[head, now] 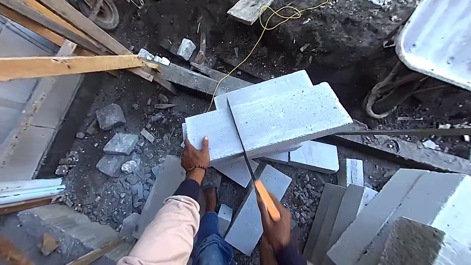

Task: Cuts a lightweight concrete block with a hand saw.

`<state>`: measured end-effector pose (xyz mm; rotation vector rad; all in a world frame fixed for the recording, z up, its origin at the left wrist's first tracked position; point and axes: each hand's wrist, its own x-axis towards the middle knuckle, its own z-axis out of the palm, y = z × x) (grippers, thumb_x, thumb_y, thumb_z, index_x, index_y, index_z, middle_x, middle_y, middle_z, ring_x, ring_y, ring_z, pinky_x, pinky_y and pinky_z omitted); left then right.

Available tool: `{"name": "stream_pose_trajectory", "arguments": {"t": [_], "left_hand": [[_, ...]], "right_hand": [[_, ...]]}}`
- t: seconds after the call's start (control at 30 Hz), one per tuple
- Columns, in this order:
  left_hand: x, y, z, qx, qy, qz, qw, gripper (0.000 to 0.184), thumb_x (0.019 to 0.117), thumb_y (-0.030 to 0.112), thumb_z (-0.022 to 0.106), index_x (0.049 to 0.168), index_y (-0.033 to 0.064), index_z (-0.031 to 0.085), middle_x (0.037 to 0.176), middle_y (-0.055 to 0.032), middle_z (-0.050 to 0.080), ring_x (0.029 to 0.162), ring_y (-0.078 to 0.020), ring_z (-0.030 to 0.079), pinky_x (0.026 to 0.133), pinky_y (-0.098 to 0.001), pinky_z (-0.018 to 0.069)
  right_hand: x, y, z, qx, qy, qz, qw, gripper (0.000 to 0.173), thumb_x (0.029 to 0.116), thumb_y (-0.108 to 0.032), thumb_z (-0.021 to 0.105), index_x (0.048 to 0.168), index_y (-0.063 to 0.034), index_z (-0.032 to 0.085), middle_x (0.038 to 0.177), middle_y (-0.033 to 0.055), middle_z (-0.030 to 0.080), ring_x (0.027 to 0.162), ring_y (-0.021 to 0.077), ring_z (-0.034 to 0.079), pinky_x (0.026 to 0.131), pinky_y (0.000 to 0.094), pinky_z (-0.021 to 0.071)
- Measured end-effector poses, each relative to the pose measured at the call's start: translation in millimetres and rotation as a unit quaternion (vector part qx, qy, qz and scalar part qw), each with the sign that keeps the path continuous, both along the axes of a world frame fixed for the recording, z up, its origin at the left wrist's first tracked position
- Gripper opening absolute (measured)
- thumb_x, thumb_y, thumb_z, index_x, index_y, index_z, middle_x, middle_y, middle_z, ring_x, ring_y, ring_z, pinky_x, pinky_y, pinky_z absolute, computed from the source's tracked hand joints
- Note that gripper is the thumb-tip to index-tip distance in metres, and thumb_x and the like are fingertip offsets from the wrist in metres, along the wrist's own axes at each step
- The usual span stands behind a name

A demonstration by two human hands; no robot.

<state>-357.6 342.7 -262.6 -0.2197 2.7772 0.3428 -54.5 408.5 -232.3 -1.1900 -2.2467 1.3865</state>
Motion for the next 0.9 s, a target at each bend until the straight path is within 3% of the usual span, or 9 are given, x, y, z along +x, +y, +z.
{"name": "stream_pose_trajectory", "arguments": {"t": [0.1, 0.17, 0.3, 0.43, 0.53, 0.63, 0.7, 0.83, 0.9], "left_hand": [[-16.7, 5.9, 4.2, -0.001, 0.0, -0.013, 1.0, 0.093, 0.0938, 0.077, 0.044, 0.153, 0.0056, 0.04, 0.128, -0.0282, 0.064, 0.12, -0.045, 0.063, 0.098, -0.0654, 0.0477], [-9.0, 3.5, 5.7, -0.006, -0.007, -0.012, 1.0, 0.093, 0.094, 0.077, 0.043, 0.153, 0.0063, 0.039, 0.127, -0.0286, 0.064, 0.12, -0.045, 0.063, 0.097, -0.0651, 0.0482], [4.7, -2.7, 1.0, -0.002, 0.021, -0.015, 1.0, 0.092, 0.0954, 0.075, 0.043, 0.157, 0.0081, 0.034, 0.132, -0.0282, 0.062, 0.122, -0.0446, 0.062, 0.099, -0.0651, 0.0479], [4.5, -4.8, -0.6, -0.017, 0.021, -0.022, 0.999, 0.092, 0.0965, 0.075, 0.041, 0.158, 0.0068, 0.034, 0.134, -0.0288, 0.061, 0.125, -0.0454, 0.06, 0.102, -0.0651, 0.0461], [-18.6, 8.6, 6.2, -0.02, 0.014, -0.031, 0.999, 0.091, 0.0967, 0.074, 0.042, 0.155, 0.0045, 0.037, 0.13, -0.0309, 0.062, 0.124, -0.0477, 0.059, 0.101, -0.0665, 0.0455], [-33.5, 16.4, 8.0, -0.024, 0.01, -0.026, 0.999, 0.091, 0.0952, 0.077, 0.041, 0.153, 0.0069, 0.041, 0.133, -0.0314, 0.06, 0.126, -0.0483, 0.057, 0.101, -0.0674, 0.0443], [-42.7, 15.5, 6.1, -0.027, 0.006, -0.038, 0.999, 0.091, 0.0949, 0.078, 0.041, 0.153, 0.0079, 0.042, 0.137, -0.0314, 0.058, 0.129, -0.0483, 0.055, 0.104, -0.0673, 0.0422], [-43.8, 13.0, -7.7, -0.01, 0.023, -0.076, 0.997, 0.09, 0.0956, 0.076, 0.041, 0.153, 0.007, 0.041, 0.138, -0.0337, 0.056, 0.131, -0.0516, 0.052, 0.106, -0.07, 0.0391], [-33.2, 6.9, -8.0, -0.003, 0.032, -0.054, 0.998, 0.087, 0.0972, 0.073, 0.044, 0.153, 0.0065, 0.041, 0.139, -0.0317, 0.057, 0.132, -0.0489, 0.052, 0.108, -0.0679, 0.0381]], "right_hand": [[-72.9, 33.8, 8.6, -0.05, -0.012, 0.011, 0.999, 0.045, 0.1012, -0.046, 0.061, 0.131, -0.0129, 0.067, 0.088, 0.0038, 0.075, 0.074, 0.0173, 0.072, 0.068, 0.0462, 0.0615], [-22.5, 4.0, 1.3, -0.059, -0.014, 0.021, 0.998, 0.052, 0.1016, -0.046, 0.061, 0.143, -0.0147, 0.059, 0.092, 0.0018, 0.076, 0.076, 0.0144, 0.073, 0.069, 0.0429, 0.0631], [114.7, -63.2, -12.1, -0.063, 0.001, 0.013, 0.998, 0.052, 0.1004, -0.03, 0.066, 0.141, 0.0008, 0.058, 0.122, 0.0125, 0.073, 0.106, 0.0179, 0.073, 0.094, 0.0403, 0.0614], [-15.6, -3.3, -14.1, -0.055, -0.016, -0.003, 0.998, 0.046, 0.1, -0.044, 0.063, 0.133, -0.0124, 0.066, 0.097, 0.0021, 0.077, 0.084, 0.0147, 0.074, 0.075, 0.0425, 0.0636], [-86.2, 37.8, 13.6, -0.119, -0.055, -0.001, 0.991, 0.047, 0.1001, -0.048, 0.063, 0.136, -0.0183, 0.064, 0.09, 0.0063, 0.074, 0.077, 0.0242, 0.073, 0.069, 0.0537, 0.06], [-87.6, 34.6, 19.5, -0.138, -0.02, 0.018, 0.99, 0.061, 0.0993, -0.055, 0.06, 0.15, -0.0229, 0.05, 0.085, 0.0048, 0.071, 0.069, 0.0221, 0.069, 0.062, 0.0502, 0.0591], [-57.2, 13.7, 12.7, -0.128, -0.014, 0.042, 0.991, 0.066, 0.1024, -0.057, 0.053, 0.157, -0.0228, 0.04, 0.092, 0.0041, 0.072, 0.074, 0.0202, 0.07, 0.067, 0.0478, 0.0607], [35.3, -43.7, -3.0, -0.059, -0.005, -0.007, 0.998, 0.061, 0.1025, -0.054, 0.055, 0.143, -0.0085, 0.059, 0.107, 0.0039, 0.077, 0.09, 0.0133, 0.075, 0.074, 0.0393, 0.065], [13.9, -49.5, 5.2, -0.05, -0.005, -0.028, 0.998, 0.056, 0.102, -0.049, 0.059, 0.139, -0.0068, 0.062, 0.104, 0.0036, 0.077, 0.086, 0.0129, 0.075, 0.071, 0.0371, 0.0652]]}}
